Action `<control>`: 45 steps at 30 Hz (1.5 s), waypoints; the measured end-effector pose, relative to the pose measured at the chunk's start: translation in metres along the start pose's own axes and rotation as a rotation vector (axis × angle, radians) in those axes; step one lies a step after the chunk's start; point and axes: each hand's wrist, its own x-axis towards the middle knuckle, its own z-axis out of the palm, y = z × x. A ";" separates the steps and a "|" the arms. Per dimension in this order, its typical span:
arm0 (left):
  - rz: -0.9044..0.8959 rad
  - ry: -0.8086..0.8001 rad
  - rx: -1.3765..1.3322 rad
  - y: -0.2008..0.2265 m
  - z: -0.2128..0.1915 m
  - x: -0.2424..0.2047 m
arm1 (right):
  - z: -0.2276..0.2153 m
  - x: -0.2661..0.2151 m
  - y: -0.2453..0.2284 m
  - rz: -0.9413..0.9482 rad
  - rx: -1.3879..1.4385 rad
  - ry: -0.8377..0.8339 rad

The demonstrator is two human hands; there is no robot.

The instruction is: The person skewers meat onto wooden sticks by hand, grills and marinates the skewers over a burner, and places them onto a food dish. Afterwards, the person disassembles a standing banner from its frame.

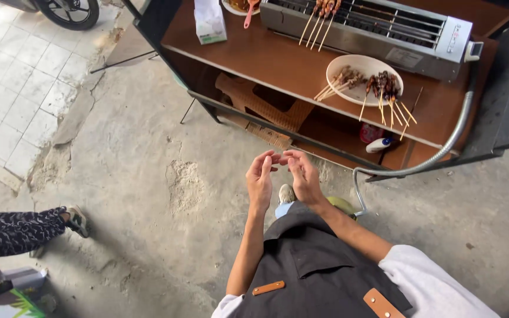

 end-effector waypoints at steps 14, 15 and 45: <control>-0.191 -0.310 0.038 -0.007 0.042 0.144 | -0.016 0.098 0.005 0.070 -0.057 0.301; -0.216 -0.340 0.039 -0.006 0.047 0.153 | -0.017 0.103 0.003 0.069 -0.052 0.325; -0.188 -0.856 0.314 -0.003 0.087 0.322 | 0.021 0.211 0.007 -0.038 -0.164 0.939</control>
